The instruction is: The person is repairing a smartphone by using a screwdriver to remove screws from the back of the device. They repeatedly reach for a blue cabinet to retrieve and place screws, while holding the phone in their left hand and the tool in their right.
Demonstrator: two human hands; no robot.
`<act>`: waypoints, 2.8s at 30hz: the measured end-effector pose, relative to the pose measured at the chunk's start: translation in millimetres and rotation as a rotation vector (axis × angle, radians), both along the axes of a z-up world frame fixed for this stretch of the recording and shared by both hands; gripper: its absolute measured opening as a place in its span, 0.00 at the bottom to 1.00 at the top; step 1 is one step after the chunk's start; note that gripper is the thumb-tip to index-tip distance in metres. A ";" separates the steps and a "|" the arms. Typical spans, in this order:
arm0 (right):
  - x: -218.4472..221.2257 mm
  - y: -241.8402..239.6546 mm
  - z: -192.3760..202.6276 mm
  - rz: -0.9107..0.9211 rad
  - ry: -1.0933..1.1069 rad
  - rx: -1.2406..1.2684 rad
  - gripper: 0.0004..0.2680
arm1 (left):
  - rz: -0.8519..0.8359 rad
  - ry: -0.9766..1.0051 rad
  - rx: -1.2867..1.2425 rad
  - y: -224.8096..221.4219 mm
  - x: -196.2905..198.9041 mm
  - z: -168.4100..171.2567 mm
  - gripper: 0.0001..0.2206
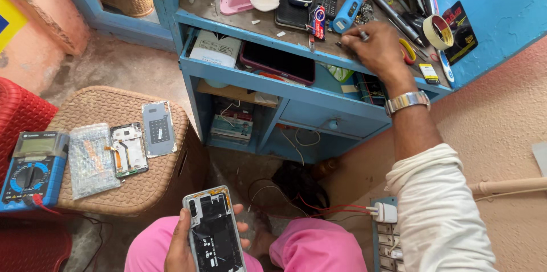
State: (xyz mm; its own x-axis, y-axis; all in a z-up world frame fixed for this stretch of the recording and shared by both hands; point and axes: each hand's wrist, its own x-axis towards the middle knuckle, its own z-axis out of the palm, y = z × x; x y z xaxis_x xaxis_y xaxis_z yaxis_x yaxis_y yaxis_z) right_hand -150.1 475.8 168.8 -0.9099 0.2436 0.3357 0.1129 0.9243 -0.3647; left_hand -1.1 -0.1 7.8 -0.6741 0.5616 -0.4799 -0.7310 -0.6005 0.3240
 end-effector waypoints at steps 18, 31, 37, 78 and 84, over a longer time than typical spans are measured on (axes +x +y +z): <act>-3.5 4.0 -14.4 -0.006 0.129 0.192 0.07 | 0.042 0.048 0.071 0.8 0.7 0.8 0.32; 5.3 -8.2 10.9 -0.002 -0.050 0.091 0.07 | 0.011 0.034 0.014 1.0 0.1 2.5 0.33; -5.8 -15.7 5.4 -0.024 -0.108 0.167 0.07 | 0.017 0.021 0.022 1.1 0.9 2.8 0.33; 10.3 11.1 5.3 -0.128 -0.018 0.170 0.06 | -0.025 0.023 0.033 1.8 -0.7 3.6 0.33; -3.1 -9.1 -0.3 0.004 0.021 0.178 0.06 | -0.020 0.028 0.052 0.5 0.9 6.1 0.33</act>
State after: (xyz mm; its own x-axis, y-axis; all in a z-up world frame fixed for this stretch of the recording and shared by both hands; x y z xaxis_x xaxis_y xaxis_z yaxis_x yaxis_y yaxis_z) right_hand -153.2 466.6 168.5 -0.9032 0.1750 0.3919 0.1032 0.9749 -0.1974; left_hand -0.2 0.4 13.9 -0.6751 0.5989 -0.4308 -0.7342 -0.6024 0.3132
